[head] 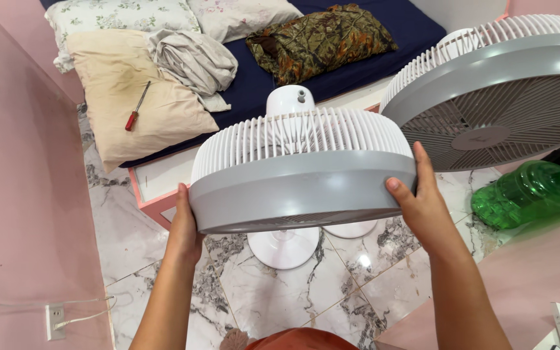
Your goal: The person disassembles a standing electric fan by removing the front grille, unscrewing the central hub nut, and detaching the fan blades. The components are placed on a nearby bed and floor.
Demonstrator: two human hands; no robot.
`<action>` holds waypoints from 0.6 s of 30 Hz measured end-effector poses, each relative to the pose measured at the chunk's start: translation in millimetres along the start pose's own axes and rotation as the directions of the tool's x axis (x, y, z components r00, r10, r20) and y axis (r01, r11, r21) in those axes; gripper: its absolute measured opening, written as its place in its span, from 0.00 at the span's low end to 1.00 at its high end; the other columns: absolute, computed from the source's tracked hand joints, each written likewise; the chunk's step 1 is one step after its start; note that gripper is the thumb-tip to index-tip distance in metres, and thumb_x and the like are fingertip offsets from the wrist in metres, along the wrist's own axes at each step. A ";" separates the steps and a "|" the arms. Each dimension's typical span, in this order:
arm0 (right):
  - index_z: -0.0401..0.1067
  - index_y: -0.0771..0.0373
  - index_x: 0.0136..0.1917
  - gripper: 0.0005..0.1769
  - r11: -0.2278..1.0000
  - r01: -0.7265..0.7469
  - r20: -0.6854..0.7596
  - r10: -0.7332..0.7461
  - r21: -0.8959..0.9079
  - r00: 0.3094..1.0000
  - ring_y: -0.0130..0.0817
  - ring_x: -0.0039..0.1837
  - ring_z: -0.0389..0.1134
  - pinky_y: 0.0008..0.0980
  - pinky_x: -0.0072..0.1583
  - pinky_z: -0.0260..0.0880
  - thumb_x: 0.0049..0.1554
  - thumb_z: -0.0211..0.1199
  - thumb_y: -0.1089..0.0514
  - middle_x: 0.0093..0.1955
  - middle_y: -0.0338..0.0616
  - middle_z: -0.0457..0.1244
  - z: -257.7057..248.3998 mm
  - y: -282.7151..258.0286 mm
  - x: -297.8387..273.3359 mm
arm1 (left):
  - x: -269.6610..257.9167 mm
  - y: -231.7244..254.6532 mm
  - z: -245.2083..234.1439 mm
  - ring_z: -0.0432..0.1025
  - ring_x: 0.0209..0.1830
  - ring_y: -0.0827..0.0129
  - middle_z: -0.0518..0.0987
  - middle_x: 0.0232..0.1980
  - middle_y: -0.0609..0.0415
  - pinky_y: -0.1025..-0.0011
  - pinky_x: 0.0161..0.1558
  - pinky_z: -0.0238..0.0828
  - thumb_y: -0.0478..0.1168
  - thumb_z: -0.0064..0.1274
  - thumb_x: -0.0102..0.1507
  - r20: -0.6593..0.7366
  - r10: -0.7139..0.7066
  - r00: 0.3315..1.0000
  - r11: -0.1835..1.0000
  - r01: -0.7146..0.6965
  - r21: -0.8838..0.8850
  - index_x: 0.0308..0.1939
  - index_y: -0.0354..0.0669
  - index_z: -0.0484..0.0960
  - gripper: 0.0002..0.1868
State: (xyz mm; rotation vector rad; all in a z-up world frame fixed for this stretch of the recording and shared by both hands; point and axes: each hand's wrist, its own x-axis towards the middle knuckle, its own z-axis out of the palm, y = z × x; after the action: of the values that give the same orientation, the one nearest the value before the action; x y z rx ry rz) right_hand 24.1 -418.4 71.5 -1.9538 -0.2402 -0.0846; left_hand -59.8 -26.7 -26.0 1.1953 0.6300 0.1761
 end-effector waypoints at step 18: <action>0.51 0.54 0.80 0.50 0.713 -0.490 0.210 0.449 0.501 0.868 0.45 0.77 0.56 0.50 0.71 0.60 0.57 0.28 0.22 0.75 0.50 0.57 7.5 102.8 22.0 | -89.3 72.1 91.1 0.33 0.84 0.41 0.38 0.83 0.28 0.43 0.75 0.27 0.70 0.45 0.64 0.184 0.632 0.753 0.372 -0.503 0.780 0.78 0.25 0.44 0.58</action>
State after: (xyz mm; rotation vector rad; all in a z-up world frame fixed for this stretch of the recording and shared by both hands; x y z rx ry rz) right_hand 66.5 -446.6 -20.7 -1.3903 0.1874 0.3631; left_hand -69.3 -113.5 91.7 2.3181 0.3712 0.6378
